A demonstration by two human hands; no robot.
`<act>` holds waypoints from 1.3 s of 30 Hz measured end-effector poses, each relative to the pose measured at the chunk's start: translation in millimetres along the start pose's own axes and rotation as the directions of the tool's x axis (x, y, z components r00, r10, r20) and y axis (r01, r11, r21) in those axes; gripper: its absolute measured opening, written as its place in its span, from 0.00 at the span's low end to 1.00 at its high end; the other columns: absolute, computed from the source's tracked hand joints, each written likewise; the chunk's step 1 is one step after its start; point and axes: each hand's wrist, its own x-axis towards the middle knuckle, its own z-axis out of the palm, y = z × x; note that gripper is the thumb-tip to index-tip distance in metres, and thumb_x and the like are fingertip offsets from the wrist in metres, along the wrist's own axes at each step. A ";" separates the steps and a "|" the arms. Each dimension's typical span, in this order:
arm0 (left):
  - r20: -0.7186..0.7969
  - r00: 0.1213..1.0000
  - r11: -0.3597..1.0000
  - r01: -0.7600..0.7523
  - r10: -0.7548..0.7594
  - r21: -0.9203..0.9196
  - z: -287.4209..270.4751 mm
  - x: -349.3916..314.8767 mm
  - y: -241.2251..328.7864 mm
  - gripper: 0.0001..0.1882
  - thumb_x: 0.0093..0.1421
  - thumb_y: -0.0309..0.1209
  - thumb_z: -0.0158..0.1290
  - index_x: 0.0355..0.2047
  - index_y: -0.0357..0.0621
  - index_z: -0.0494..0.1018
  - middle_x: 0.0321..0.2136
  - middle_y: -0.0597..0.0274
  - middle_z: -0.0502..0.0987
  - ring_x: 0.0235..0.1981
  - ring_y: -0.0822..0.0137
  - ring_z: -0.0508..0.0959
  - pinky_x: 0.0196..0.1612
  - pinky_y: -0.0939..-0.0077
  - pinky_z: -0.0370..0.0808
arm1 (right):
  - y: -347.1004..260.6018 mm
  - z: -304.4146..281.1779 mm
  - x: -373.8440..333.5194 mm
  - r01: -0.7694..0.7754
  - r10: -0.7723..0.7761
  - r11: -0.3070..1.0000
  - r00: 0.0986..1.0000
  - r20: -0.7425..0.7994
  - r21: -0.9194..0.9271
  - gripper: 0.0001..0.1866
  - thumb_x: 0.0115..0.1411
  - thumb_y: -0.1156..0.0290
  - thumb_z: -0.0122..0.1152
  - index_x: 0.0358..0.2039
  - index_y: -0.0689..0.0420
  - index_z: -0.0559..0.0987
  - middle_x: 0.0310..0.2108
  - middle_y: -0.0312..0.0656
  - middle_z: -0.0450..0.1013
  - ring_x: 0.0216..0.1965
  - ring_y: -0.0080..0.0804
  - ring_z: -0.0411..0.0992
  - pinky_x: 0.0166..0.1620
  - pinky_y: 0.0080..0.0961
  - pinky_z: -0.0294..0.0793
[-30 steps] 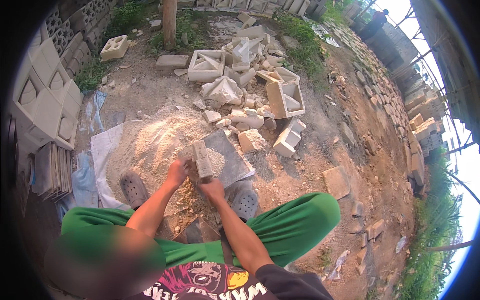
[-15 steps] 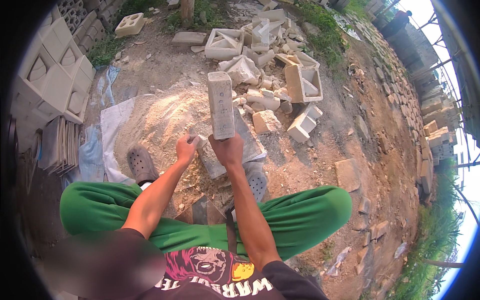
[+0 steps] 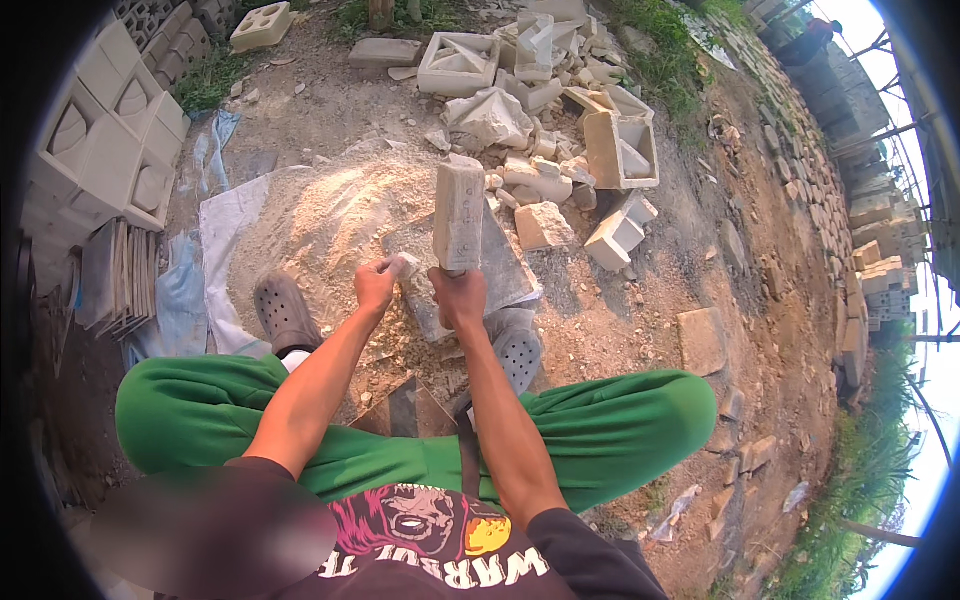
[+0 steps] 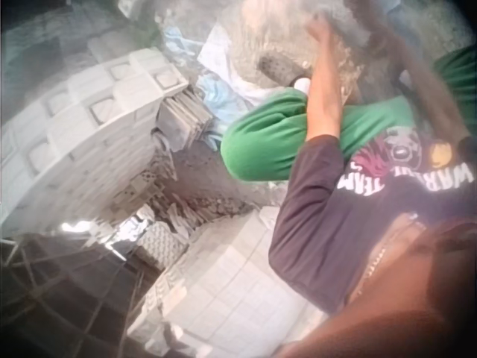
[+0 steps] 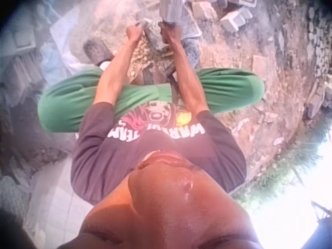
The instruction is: The person shapes a large stone block by using a smaller stone to strike its edges and faces while seated at ground level.
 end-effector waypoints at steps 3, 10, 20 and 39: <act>-0.025 0.999 0.999 -0.043 0.043 -0.009 1.5 0.8 -0.1 0.16 0.58 0.40 0.63 0.40 0.41 0.84 0.32 0.56 0.85 0.31 0.70 0.83 0.37 0.74 0.77 | 10.6 6.5 6.4 0.229 -0.231 0.971 0.973 -0.019 -0.065 0.14 0.50 0.64 0.66 0.21 0.64 0.79 0.16 0.40 0.75 0.18 0.28 0.75 0.23 0.28 0.72; -0.025 1.000 0.999 0.020 -0.019 0.046 3.3 11.5 -6.0 0.17 0.56 0.42 0.65 0.39 0.42 0.84 0.32 0.56 0.85 0.31 0.69 0.83 0.37 0.73 0.77 | 64.5 7.6 -12.8 -0.165 0.166 0.986 0.985 0.054 -0.021 0.14 0.49 0.65 0.67 0.25 0.65 0.80 0.16 0.41 0.74 0.17 0.30 0.74 0.23 0.30 0.71; -0.011 0.999 0.999 0.046 -0.046 0.009 12.5 4.1 1.0 0.16 0.56 0.42 0.65 0.38 0.44 0.85 0.32 0.56 0.85 0.33 0.67 0.83 0.39 0.72 0.77 | 64.0 5.9 -5.8 -0.157 0.196 0.956 0.970 0.144 -0.246 0.12 0.50 0.69 0.65 0.20 0.65 0.76 0.15 0.40 0.72 0.15 0.29 0.72 0.20 0.30 0.71; 0.036 0.999 0.969 0.042 -0.034 -0.242 -1.6 19.7 -34.8 0.16 0.58 0.33 0.63 0.40 0.32 0.80 0.31 0.59 0.82 0.30 0.70 0.79 0.36 0.75 0.75 | 76.3 14.7 -12.7 -0.066 0.100 0.965 0.987 0.124 -0.252 0.16 0.47 0.63 0.68 0.31 0.64 0.83 0.19 0.40 0.77 0.18 0.29 0.75 0.25 0.29 0.74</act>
